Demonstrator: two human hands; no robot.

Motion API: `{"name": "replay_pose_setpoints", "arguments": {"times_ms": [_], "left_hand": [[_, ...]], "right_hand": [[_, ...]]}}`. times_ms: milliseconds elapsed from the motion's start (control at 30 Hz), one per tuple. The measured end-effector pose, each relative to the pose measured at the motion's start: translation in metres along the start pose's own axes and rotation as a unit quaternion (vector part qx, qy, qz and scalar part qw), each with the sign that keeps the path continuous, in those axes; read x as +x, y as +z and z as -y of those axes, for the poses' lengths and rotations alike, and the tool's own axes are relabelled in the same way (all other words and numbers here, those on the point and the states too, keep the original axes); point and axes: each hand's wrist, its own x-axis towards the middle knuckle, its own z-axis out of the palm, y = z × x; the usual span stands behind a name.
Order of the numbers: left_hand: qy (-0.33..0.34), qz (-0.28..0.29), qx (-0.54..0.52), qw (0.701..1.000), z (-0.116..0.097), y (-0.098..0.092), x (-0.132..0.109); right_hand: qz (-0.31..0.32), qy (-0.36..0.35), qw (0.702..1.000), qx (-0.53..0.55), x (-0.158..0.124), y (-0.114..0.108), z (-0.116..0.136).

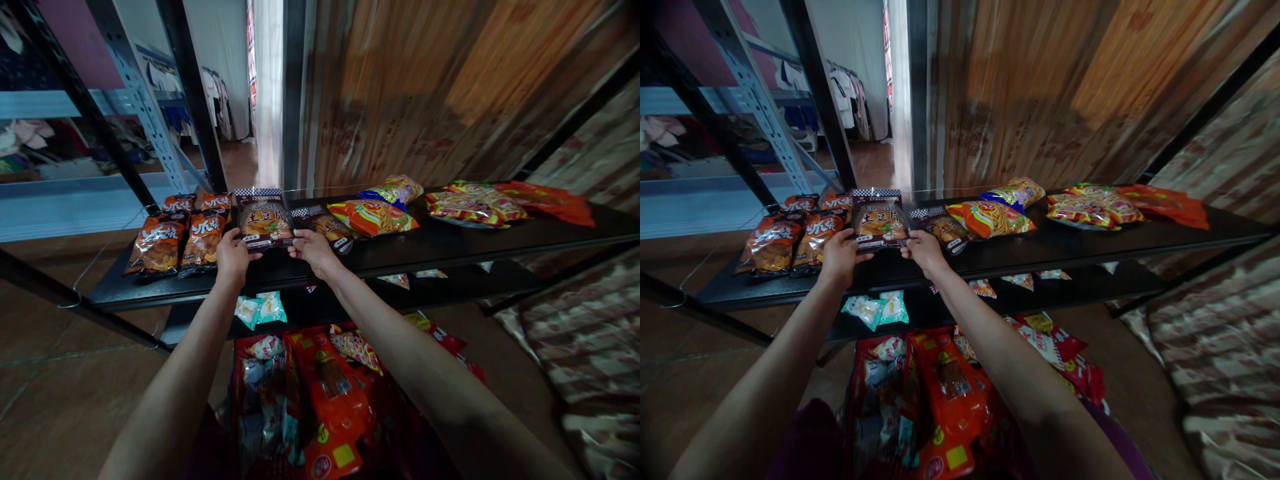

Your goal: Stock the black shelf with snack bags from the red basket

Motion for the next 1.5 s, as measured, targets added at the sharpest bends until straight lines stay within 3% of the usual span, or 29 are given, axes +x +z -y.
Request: {"name": "replay_pose_setpoints", "arguments": {"times_ms": [167, 400, 600, 1000, 1267, 1500], "left_hand": [[0.023, -0.002, 0.047, 0.999, 0.007, 0.015, 0.026], [0.007, -0.029, 0.033, 0.999, 0.022, 0.04, 0.055], [0.015, -0.008, 0.043, 0.999, 0.024, 0.056, 0.058], [0.023, 0.028, 0.082, 0.996, 0.037, 0.084, 0.066], [0.024, 0.004, 0.084, 0.996, 0.032, 0.085, 0.074], [0.016, 0.015, 0.126, 0.992, 0.039, 0.094, 0.087]], "right_hand": [[-0.014, -0.008, 0.999, -0.028, 0.022, 0.005, 0.0], [-0.049, -0.046, 0.996, -0.062, 0.048, 0.003, 0.0], [-0.088, -0.065, 0.993, -0.041, 0.057, -0.008, -0.006], [-0.132, -0.036, 0.99, -0.032, 0.062, -0.032, 0.003], [-0.109, -0.055, 0.989, -0.081, 0.079, -0.023, 0.0], [-0.106, -0.086, 0.972, -0.193, 0.093, -0.026, -0.002]]}}
